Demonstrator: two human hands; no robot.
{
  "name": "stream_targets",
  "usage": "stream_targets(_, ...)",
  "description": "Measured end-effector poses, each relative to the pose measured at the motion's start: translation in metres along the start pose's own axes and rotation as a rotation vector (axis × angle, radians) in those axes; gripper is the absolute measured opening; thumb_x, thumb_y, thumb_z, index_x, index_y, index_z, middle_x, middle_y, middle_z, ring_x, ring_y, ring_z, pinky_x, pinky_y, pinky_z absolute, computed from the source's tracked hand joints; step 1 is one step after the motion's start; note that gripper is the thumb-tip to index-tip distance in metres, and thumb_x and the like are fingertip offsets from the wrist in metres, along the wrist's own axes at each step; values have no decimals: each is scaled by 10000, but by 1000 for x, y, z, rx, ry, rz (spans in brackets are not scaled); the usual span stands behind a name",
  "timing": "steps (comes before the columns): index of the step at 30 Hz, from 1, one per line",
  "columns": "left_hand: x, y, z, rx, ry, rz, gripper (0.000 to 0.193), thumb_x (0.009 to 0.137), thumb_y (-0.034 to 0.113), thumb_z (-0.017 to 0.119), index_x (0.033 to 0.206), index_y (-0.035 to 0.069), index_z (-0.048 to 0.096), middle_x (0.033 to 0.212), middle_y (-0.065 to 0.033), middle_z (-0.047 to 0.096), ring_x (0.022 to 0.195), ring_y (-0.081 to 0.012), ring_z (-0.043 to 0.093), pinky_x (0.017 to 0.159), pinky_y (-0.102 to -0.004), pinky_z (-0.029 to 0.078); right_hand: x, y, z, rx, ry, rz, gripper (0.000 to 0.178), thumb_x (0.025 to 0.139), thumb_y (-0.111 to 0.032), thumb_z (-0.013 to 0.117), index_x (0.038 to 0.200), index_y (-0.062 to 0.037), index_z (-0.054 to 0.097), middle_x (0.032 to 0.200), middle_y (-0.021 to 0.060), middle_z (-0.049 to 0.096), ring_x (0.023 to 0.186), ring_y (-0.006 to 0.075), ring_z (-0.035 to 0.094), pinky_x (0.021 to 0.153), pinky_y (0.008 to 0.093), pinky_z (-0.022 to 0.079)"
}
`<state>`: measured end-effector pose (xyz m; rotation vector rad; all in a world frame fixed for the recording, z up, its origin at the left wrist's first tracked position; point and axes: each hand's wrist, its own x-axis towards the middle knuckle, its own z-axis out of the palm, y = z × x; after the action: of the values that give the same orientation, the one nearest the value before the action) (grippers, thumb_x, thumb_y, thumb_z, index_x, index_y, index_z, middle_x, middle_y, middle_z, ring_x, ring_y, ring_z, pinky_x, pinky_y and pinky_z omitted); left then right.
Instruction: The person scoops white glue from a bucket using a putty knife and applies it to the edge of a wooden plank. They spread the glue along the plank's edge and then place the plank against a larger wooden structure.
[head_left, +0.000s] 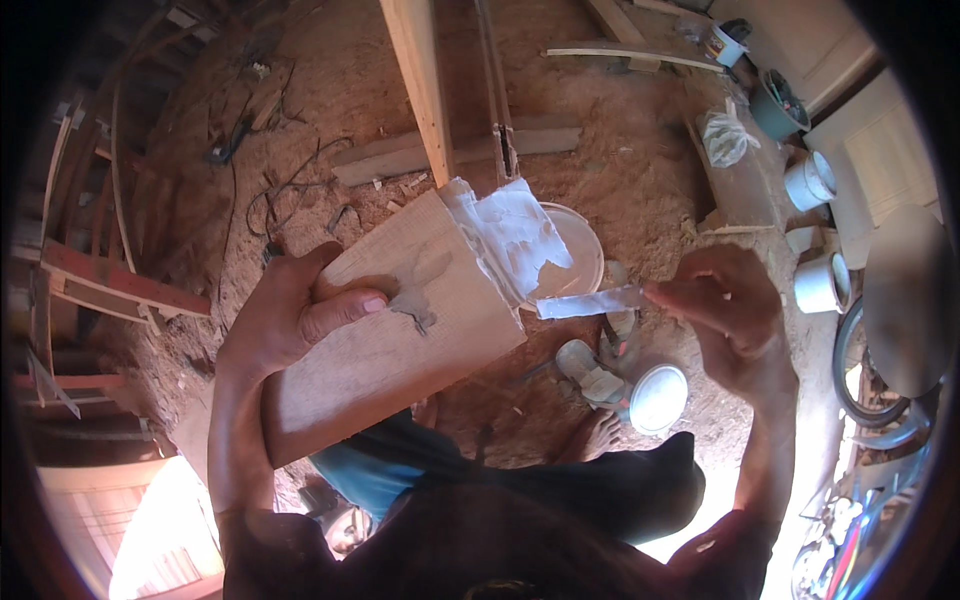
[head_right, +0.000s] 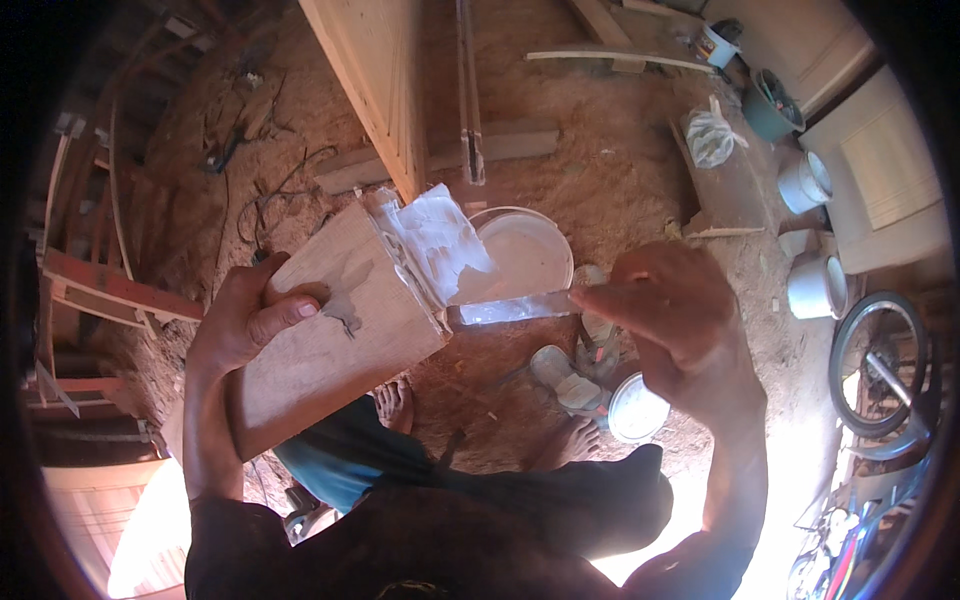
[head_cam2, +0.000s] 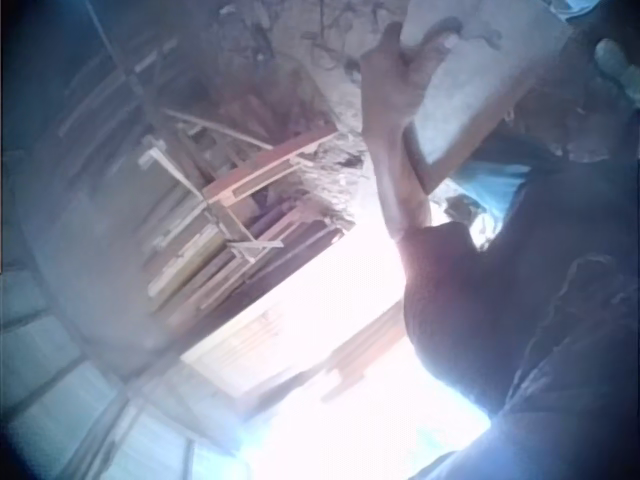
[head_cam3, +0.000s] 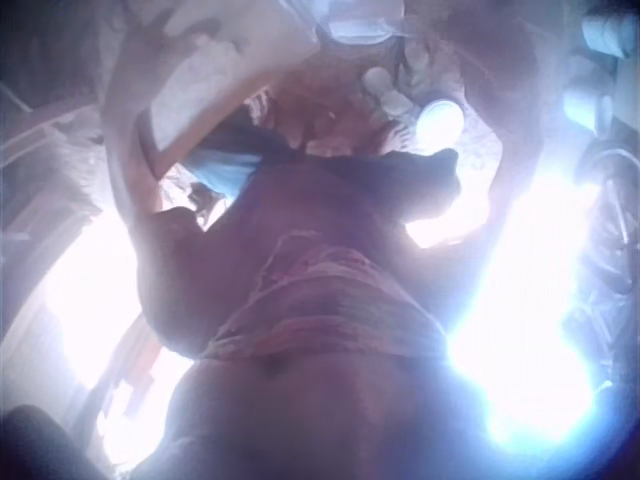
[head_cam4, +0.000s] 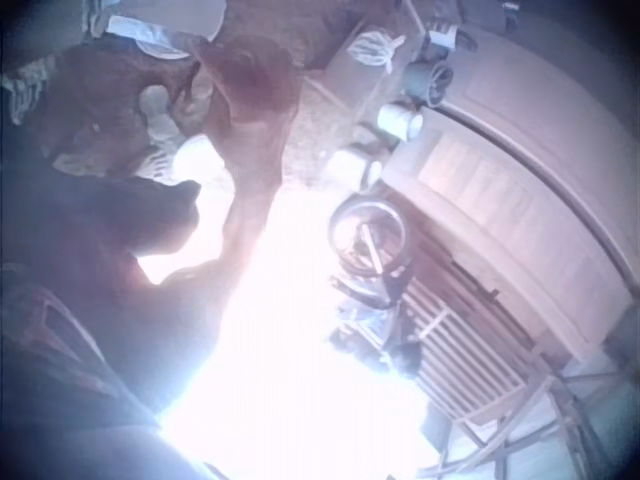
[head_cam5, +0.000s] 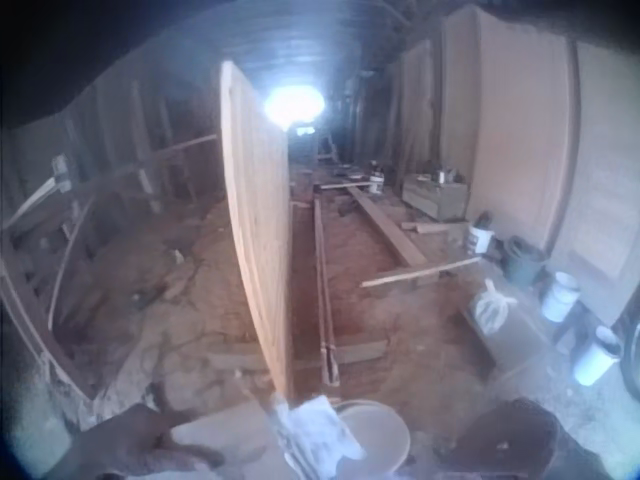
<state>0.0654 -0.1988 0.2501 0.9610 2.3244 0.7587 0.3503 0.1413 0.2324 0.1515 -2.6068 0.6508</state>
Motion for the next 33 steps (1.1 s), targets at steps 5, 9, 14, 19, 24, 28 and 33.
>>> stream_targets(5, 0, 6, 2, -59, -29, 63, 791, 896, 633, 842, 1208, -85, 729, 735, -177, 757, 733, -192, 761, 701, -343, 560, 17, 4, -9, -36, 29, -68, 444, 790, 125, 786, 1123, -159, 863, 1021, 70, 705, 914, 251, 669, 743, 369, 537)
stream_targets(9, -1, 7, -4, -1, -43, -1, 774, 900, 613, 848, 1217, -82, 723, 781, -158, 784, 738, -153, 731, 689, -326, 547, 9, 3, -27, 60, 72, 44, 471, 767, 130, 777, 1133, -155, 860, 1005, 85, 694, 914, 246, 671, 774, 385, 533)
stream_targets(14, -4, 7, 5, -74, -97, 81, 721, 878, 580, 883, 1110, -80, 710, 803, -166, 791, 745, -126, 713, 679, -321, 541, 47, 8, -7, -94, 37, -154, 512, 755, 154, 742, 1170, -127, 847, 1000, 101, 686, 942, 251, 696, 817, 427, 546)
stream_targets(19, -6, 16, 8, -104, -104, 92, 677, 860, 557, 908, 1029, -64, 696, 796, -166, 786, 747, -118, 710, 677, -317, 541, 75, 29, 9, -228, 143, -228, 536, 773, 167, 720, 1216, -113, 831, 1010, 99, 690, 926, 254, 710, 806, 424, 555)
stream_targets(24, -5, 15, 5, -44, -179, 104, 688, 847, 562, 914, 1037, -64, 701, 820, -180, 789, 755, -147, 734, 706, -320, 551, 76, 36, 9, 65, 218, -98, 499, 803, 187, 708, 1201, -88, 831, 988, 99, 689, 851, 235, 712, 719, 378, 561)
stream_targets(28, -1, 13, 9, -77, -131, 58, 707, 849, 570, 908, 1087, -66, 709, 829, -183, 795, 768, -163, 750, 719, -317, 555, 59, 33, 4, -38, 88, -164, 503, 830, 195, 693, 1226, -86, 824, 937, 94, 682, 815, 211, 703, 666, 354, 547)
stream_targets(33, -1, 7, 13, -81, -75, 115, 709, 865, 545, 905, 1153, -72, 709, 842, -161, 809, 776, -150, 741, 725, -308, 555, 53, 36, 2, 55, 147, -127, 582, 839, 180, 671, 1322, -119, 794, 890, 96, 665, 777, 201, 683, 621, 363, 537)
